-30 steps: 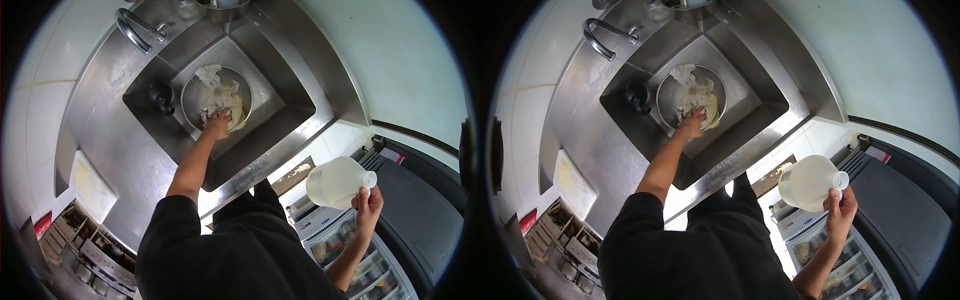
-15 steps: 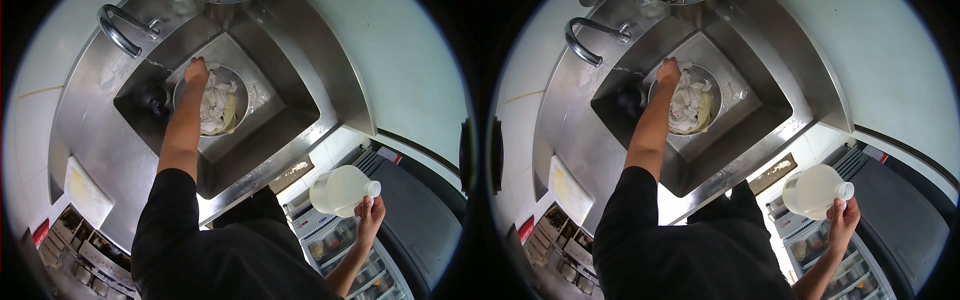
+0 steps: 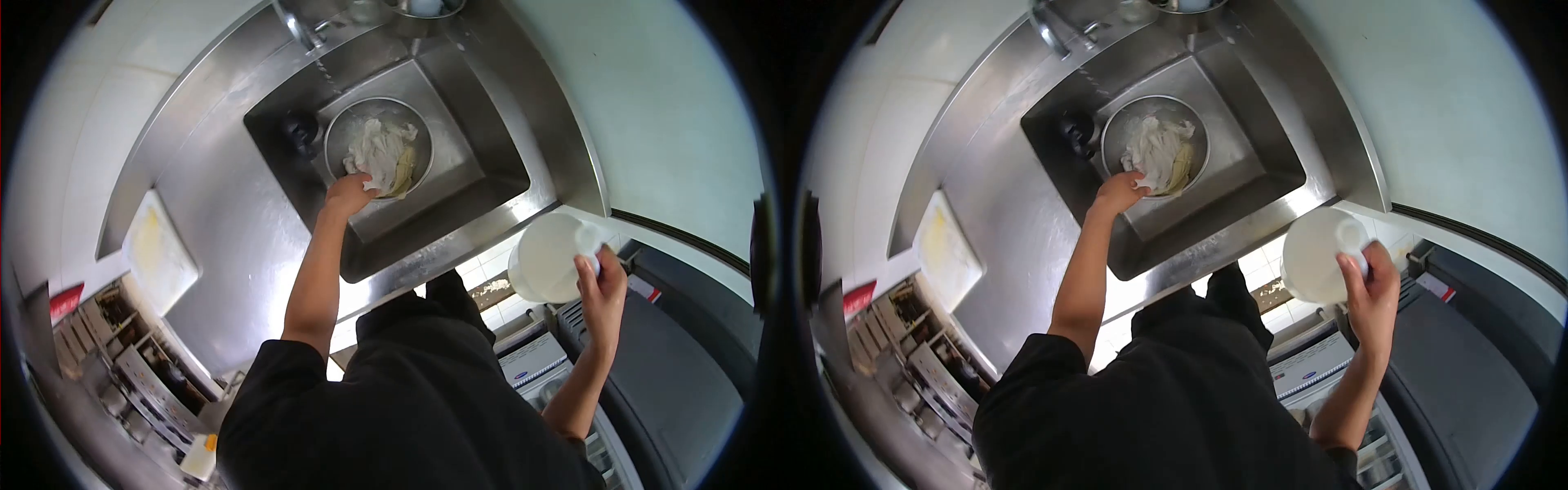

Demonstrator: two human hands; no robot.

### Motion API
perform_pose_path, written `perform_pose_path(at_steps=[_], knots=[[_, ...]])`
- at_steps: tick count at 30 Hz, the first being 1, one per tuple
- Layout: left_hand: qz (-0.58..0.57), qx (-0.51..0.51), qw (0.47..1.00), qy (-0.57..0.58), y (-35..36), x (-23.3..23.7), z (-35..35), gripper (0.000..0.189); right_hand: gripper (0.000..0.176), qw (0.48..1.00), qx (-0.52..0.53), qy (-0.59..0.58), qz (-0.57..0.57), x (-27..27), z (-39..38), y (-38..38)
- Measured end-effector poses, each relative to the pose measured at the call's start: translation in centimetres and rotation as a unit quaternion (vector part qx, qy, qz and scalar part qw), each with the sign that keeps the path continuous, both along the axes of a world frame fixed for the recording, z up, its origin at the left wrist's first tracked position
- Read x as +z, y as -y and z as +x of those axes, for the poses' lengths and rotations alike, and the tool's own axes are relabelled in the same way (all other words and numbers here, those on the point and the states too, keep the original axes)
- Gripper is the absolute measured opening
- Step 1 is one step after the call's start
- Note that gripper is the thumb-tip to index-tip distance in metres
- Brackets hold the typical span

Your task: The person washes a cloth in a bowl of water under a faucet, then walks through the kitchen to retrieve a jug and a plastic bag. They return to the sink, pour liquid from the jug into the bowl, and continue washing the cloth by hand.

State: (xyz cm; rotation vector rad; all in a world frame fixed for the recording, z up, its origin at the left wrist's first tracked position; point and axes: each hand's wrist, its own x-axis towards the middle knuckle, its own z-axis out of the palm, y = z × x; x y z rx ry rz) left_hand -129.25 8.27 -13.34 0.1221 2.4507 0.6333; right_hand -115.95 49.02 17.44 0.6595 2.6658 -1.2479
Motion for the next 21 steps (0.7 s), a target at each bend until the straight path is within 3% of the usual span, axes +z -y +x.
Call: perform_pose_path(at_steps=[2,4,10,12,16,21], knots=[[0.011,0.057,0.998,-0.038,1.1,3.9,3.2,0.048,0.025,0.984,0.141,-0.026,0.102,1.1,-3.1,1.6],[0.024,0.141,0.987,-0.068,2.9,7.9,6.4,0.045,0.032,0.972,0.216,-0.026,0.091,2.1,-5.7,3.5],[0.085,0.360,0.901,-0.227,6.5,14.3,18.5,0.031,0.037,0.848,0.478,-0.013,0.230,-1.5,-9.4,6.1],[0.062,0.431,0.865,-0.249,6.4,15.6,22.9,0.030,0.039,0.823,0.505,0.010,0.259,-3.0,-10.7,6.9],[-0.009,0.518,0.806,-0.287,6.3,13.2,32.9,0.032,0.042,0.803,0.535,0.026,0.262,-4.6,-12.0,8.4],[0.015,0.630,0.744,-0.223,4.0,10.3,44.1,0.038,0.043,0.795,0.533,0.029,0.289,-5.4,-12.3,10.8]])
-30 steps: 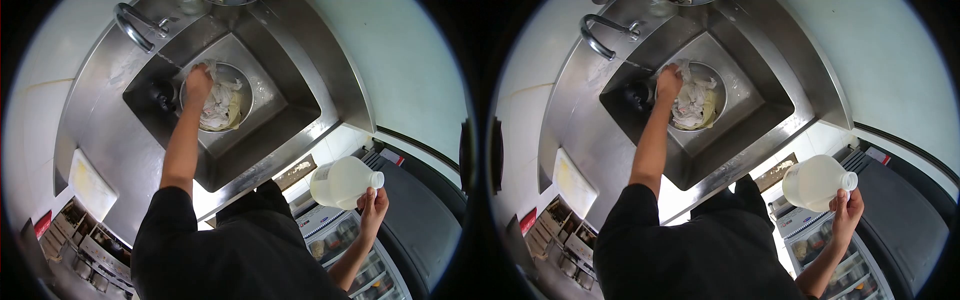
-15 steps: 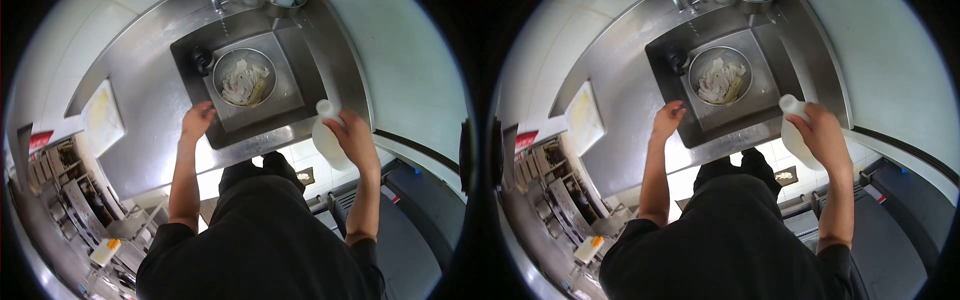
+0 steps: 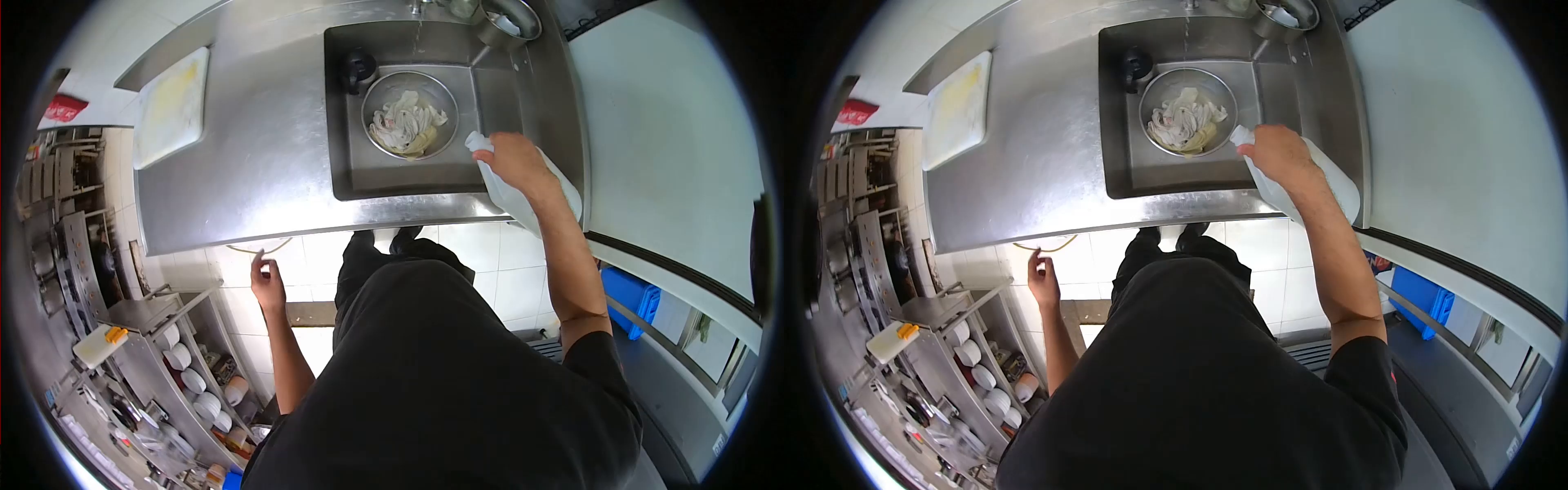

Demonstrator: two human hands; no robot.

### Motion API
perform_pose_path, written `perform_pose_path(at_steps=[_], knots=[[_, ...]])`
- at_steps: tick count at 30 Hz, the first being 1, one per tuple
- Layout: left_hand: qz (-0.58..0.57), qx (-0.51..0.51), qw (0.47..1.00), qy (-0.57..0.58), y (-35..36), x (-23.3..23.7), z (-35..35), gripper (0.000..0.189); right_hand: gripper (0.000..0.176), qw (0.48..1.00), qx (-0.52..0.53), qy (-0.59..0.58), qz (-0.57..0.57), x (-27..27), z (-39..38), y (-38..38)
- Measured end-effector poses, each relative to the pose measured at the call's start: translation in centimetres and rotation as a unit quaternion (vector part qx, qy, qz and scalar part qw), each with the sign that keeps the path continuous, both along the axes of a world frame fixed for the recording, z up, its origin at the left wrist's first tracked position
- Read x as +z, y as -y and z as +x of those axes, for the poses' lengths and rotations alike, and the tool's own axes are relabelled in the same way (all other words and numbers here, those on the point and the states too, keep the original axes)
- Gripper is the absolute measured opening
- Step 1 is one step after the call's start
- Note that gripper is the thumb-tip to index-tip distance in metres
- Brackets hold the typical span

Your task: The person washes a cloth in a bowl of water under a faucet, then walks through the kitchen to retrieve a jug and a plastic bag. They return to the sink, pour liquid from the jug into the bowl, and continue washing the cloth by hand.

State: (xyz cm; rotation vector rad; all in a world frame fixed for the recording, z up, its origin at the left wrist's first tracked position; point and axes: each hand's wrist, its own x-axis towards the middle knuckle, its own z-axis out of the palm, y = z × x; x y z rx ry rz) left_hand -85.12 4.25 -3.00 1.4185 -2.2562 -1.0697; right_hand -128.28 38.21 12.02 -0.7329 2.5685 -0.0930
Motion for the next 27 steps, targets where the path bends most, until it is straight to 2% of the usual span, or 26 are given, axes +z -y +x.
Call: perform_pose_path(at_steps=[4,5,7,8,10,13,16,20,27], knots=[[0.049,0.018,0.998,0.034,-1.5,-5.0,8.4,0.039,0.043,1.000,0.005,0.009,0.010,-0.8,-0.7,2.4],[0.061,0.025,0.995,0.077,-2.1,-5.8,9.9,0.040,0.043,1.000,0.005,0.009,0.015,-1.0,-0.9,3.1],[0.088,-0.004,0.991,0.098,-2.5,-10.2,15.0,0.042,0.044,1.000,0.003,0.009,0.025,-1.3,-1.0,4.5],[0.184,0.034,0.972,0.144,-2.9,-10.3,15.9,0.042,0.043,0.999,0.002,0.017,0.034,-1.2,-1.0,5.1],[0.370,0.106,0.895,0.227,-3.9,-10.4,17.1,0.043,0.043,0.998,-0.002,0.032,0.051,-0.8,-1.0,6.4],[0.472,0.114,0.836,0.256,-5.2,-10.7,18.8,0.044,0.043,0.995,0.004,0.033,0.094,-1.3,-1.1,7.5],[0.480,0.135,0.833,0.239,-5.2,-11.3,19.8,0.041,0.043,0.997,-0.010,0.025,0.067,-2.3,-1.4,7.4],[0.473,0.150,0.843,0.208,-3.6,-12.0,20.2,0.038,0.045,0.994,-0.011,0.027,0.106,-2.4,-1.9,7.9],[0.442,0.145,0.869,0.168,0.9,-12.1,17.6,0.038,0.047,0.994,-0.039,0.031,0.093,-1.9,-2.6,8.4]])
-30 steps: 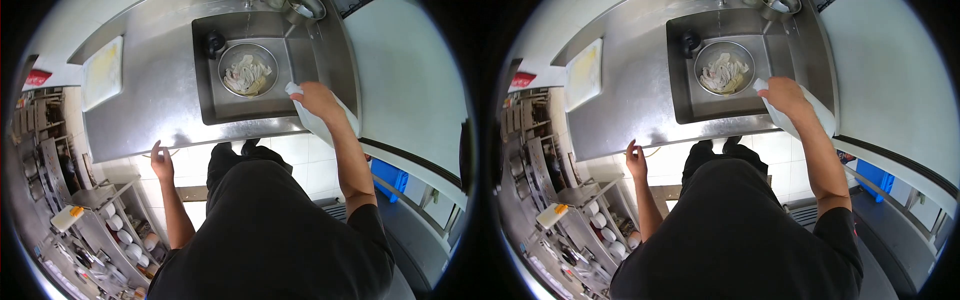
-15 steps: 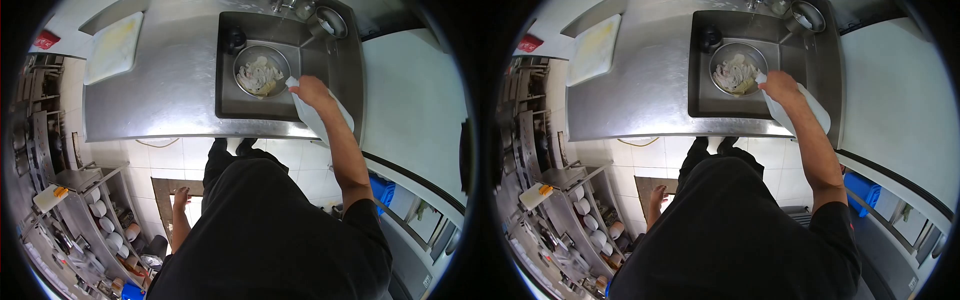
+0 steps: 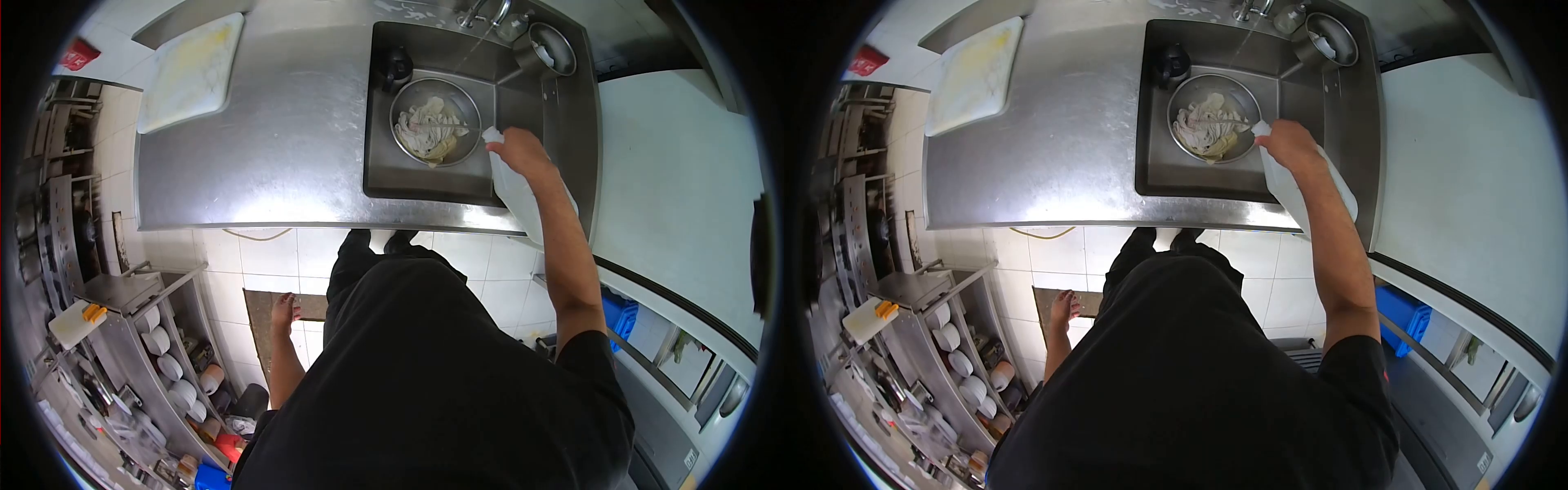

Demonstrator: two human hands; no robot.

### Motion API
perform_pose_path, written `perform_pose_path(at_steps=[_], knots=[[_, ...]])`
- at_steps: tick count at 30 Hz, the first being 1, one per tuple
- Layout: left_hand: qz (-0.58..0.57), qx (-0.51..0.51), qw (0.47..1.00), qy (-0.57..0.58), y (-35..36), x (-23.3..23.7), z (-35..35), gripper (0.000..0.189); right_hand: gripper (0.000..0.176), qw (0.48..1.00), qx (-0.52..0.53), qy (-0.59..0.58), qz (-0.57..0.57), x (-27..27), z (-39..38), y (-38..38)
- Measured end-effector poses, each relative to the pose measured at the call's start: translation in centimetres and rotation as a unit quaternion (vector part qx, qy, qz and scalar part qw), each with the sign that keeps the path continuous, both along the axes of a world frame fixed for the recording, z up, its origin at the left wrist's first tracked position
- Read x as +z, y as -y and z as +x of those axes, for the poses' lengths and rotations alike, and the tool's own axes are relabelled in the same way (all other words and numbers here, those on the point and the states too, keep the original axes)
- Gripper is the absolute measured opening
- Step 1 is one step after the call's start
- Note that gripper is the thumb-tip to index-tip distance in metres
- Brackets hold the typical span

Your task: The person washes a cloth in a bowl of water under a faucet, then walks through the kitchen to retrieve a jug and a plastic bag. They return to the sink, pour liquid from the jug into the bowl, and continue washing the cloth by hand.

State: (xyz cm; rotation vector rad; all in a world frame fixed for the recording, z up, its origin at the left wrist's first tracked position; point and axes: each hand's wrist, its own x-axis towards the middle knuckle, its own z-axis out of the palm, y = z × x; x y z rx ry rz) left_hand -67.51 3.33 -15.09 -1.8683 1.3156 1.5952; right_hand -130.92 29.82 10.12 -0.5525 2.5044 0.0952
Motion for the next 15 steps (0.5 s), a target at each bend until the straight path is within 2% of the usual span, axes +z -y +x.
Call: perform_pose_path(at_steps=[7,15], knots=[[-0.003,-0.026,1.000,-0.004,2.7,0.4,-2.5,0.041,0.050,0.997,0.035,-0.044,-0.045,-1.3,0.4,-2.1],[0.013,-0.036,0.999,-0.010,3.4,0.0,-3.2,0.041,0.049,1.000,-0.011,-0.007,-0.004,-1.9,0.2,-3.4]])
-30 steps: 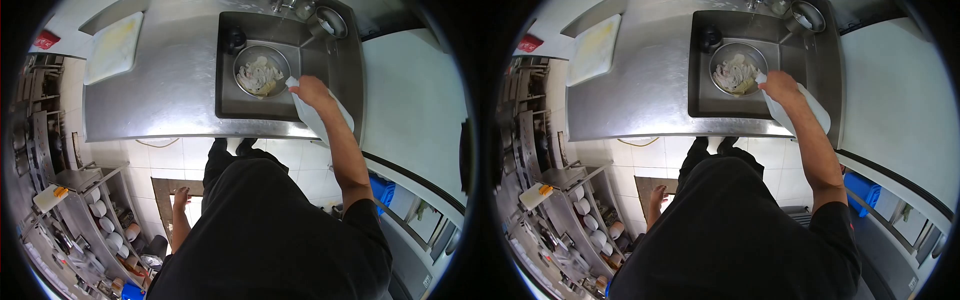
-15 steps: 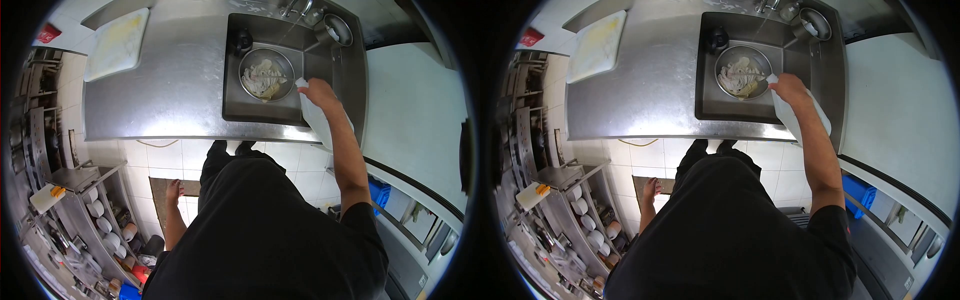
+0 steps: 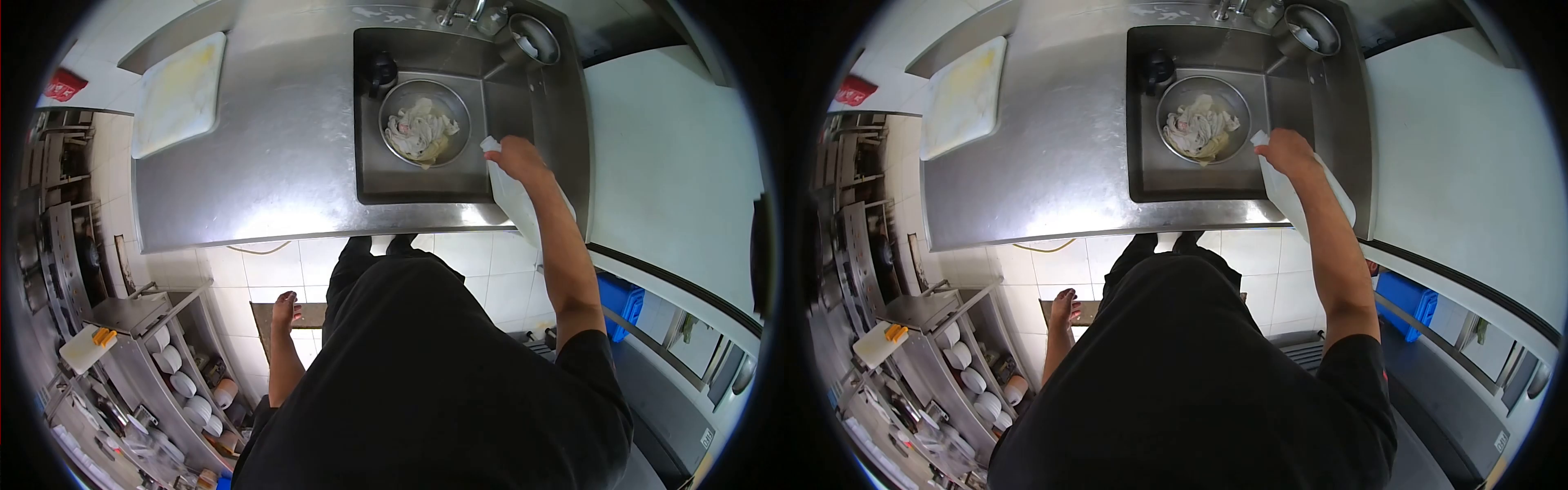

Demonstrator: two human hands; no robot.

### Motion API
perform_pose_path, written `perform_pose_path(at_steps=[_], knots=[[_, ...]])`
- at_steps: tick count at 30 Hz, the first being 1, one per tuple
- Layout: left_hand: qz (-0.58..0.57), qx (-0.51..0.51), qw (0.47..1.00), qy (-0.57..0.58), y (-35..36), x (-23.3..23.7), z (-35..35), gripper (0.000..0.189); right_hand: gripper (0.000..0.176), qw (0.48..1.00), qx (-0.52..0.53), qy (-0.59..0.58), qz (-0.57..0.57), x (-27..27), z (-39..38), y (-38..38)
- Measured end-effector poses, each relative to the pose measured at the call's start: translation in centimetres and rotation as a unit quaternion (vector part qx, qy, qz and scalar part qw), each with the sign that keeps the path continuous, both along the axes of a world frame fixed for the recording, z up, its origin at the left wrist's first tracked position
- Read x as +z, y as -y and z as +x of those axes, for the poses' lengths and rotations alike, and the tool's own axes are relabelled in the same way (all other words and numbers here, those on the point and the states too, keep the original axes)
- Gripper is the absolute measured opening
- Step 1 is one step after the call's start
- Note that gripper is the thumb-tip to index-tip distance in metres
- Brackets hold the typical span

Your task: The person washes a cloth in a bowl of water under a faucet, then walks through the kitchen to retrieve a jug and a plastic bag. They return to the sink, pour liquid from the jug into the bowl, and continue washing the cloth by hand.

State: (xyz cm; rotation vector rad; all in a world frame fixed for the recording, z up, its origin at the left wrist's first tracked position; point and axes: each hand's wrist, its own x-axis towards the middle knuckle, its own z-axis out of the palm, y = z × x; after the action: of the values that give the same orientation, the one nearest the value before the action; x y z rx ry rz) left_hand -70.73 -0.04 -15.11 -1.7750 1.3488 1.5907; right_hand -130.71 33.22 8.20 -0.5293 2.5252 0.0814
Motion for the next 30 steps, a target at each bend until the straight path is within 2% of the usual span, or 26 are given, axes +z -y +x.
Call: perform_pose_path(at_steps=[7,13,19,30], knots=[[0.001,-0.024,1.000,0.010,0.2,0.4,-0.2,0.041,0.047,0.999,-0.020,0.016,0.041,-0.2,-0.4,-0.3],[-0.003,-0.015,1.000,0.007,0.1,0.3,-0.1,0.038,0.049,1.000,-0.010,-0.008,0.008,-1.3,-0.8,-0.8],[-0.008,-0.021,1.000,0.016,-0.3,1.0,-0.3,0.039,0.045,0.998,-0.022,0.017,0.060,-1.1,-1.3,0.2],[0.005,-0.019,1.000,0.017,-0.8,1.5,-0.5,0.039,0.048,1.000,0.014,-0.015,-0.003,-2.5,0.0,0.5]])
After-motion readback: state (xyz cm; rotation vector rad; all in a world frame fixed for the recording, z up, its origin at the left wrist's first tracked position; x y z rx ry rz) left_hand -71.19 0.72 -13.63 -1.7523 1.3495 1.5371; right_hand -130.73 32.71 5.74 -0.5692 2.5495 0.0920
